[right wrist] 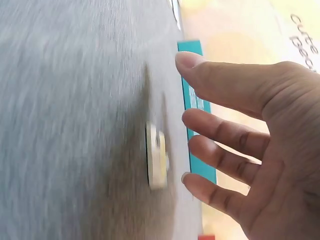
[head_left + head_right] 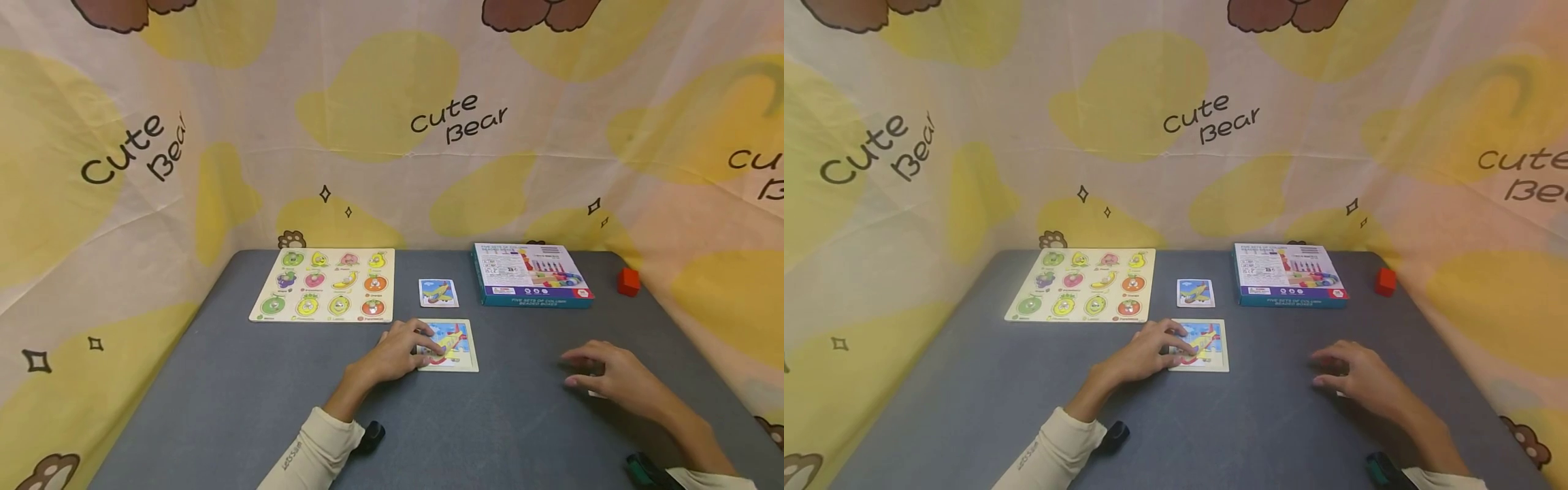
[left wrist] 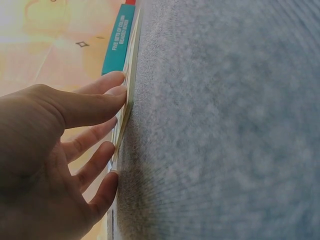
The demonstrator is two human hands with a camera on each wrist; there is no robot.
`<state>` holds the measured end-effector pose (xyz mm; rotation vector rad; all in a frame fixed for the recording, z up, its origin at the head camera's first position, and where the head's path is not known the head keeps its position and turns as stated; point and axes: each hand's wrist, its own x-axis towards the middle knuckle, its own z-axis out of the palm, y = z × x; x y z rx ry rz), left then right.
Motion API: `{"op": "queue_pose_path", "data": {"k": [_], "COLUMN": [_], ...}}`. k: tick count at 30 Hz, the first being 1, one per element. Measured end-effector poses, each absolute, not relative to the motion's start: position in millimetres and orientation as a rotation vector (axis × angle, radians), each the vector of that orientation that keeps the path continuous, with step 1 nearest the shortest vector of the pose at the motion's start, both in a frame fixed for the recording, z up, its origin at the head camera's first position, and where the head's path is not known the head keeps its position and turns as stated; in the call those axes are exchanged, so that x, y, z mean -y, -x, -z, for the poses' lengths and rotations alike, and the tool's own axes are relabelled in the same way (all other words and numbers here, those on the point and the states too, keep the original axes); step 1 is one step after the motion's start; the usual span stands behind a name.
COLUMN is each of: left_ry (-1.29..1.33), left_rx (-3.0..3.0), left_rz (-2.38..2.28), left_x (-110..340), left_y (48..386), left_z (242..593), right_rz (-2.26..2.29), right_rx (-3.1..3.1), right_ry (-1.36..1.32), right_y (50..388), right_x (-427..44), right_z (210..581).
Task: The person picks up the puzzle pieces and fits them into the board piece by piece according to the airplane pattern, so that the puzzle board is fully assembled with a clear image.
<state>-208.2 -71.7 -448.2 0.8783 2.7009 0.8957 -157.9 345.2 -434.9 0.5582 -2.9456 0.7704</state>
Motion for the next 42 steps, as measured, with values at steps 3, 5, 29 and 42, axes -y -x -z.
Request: {"op": "queue_pose_path", "data": {"k": [3, 5, 29, 42], "left_ry": [-0.877, -0.881, -0.892, -0.883], "left_rx": [-2.703, -2.703, -2.703, -2.703], "left_rz": [-0.901, -0.903, -0.910, -0.906], "left_x": [71.3, 71.2, 71.9, 71.8], "left_y": [208.5, 208.3, 208.5, 209.3], "left_z": [448.4, 448.5, 449.9, 450.6], "right_rz": [-0.751, -0.737, -0.606, -0.559], "right_rx": [2.957, 2.986, 2.994, 2.988], "right_ry": [-0.521, -0.482, -0.434, -0.425], "right_y": [154.1, 152.3, 143.6, 143.7], "right_x": [-356.6, -364.0, -392.3, -380.7], "right_z": [436.2, 437.3, 446.1, 445.7]}}
